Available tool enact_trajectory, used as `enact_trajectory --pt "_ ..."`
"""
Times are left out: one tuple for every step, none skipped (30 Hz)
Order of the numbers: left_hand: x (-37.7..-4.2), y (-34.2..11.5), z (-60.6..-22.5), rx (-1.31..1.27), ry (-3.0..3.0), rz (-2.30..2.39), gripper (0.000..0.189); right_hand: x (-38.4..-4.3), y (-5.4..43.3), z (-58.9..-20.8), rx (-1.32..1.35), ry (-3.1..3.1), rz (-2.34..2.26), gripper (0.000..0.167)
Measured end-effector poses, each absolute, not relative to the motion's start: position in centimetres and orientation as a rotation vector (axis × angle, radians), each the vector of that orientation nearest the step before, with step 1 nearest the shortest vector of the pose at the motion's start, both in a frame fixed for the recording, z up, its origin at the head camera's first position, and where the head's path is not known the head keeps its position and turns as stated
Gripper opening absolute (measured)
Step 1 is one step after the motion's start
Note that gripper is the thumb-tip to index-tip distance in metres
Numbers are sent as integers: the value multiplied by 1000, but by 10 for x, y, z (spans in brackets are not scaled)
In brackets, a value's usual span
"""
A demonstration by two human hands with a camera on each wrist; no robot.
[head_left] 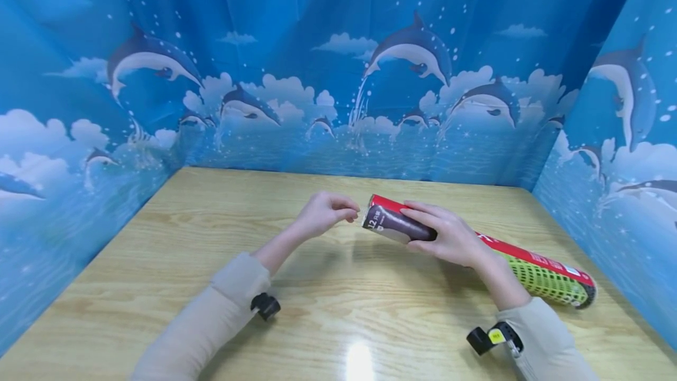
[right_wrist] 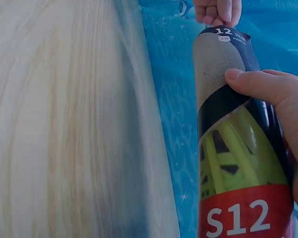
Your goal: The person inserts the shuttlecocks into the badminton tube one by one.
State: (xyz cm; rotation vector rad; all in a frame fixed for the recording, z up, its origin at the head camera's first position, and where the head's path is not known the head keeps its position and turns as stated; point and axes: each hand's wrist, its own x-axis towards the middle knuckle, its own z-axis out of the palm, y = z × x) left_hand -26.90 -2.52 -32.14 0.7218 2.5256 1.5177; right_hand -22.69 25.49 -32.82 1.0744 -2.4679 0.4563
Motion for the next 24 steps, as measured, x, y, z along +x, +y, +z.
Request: enact_trajectory --pt "-269 -28 -322 721 2540 1513 15 -228 256 -329 1062 -2487 448 70" --pt "-270 -31 -322 721 2558 1506 15 -229 257 -329 1054 -2503 443 70" --pt "-270 -33 -322 724 2580 1496 15 -231 258 -330 1047 -2518 434 69" --pt "-271 -36 -322 720 2599 1485 15 -232 259 -331 1042 -2530 428 69" --pt "-272 -40 -322 717 2618 1474 15 -234 260 -332 1037 -2543 424 69" --pt "-272 -43 -322 711 2637 1461 15 -236 261 -333 1032 -2558 419 68" --pt "-273 -47 -322 707 2657 1448 16 -238 262 -334 1027 -2574 415 67" --pt "-274 -50 -323 708 2672 1437 16 -240 263 -335 1020 -2591 414 66" --pt "-274 -54 -323 700 2681 1432 17 -242 264 -336 1008 -2612 408 66" --pt "-275 -58 -323 689 2690 1427 17 -243 265 -337 995 -2635 406 65" --pt "-275 -62 -323 678 2698 1421 18 -245 267 -338 979 -2660 403 65" --pt "-276 -66 -323 669 2706 1417 18 -247 268 -339 964 -2684 399 64" --pt "-276 -70 -324 664 2713 1411 19 -248 269 -340 948 -2708 393 64" --pt "-276 -73 -324 653 2724 1403 20 -250 270 -341 933 -2731 388 64" --pt "-277 -77 -324 640 2733 1397 20 -251 271 -342 918 -2752 382 64" --pt "-277 -80 -324 633 2742 1387 21 -253 273 -344 906 -2770 378 63" --pt "-278 -84 -324 628 2749 1378 22 -254 274 -345 896 -2786 374 63" --pt "-278 -87 -324 625 2757 1368 23 -255 275 -346 887 -2798 372 63" --pt "-278 -90 -324 622 2768 1355 24 -256 276 -347 879 -2809 370 63" --pt "-279 -93 -324 613 2774 1346 25 -257 276 -348 875 -2817 369 63" --pt "-279 -97 -323 610 2781 1335 26 -258 277 -348 873 -2823 365 64" --pt "-280 -100 -323 606 2786 1323 27 -259 278 -349 869 -2833 354 64" --pt "-281 -103 -323 599 2795 1309 27 -259 278 -350 866 -2842 344 64" --pt "-281 -106 -322 590 2804 1297 28 -260 279 -350 863 -2851 332 65"
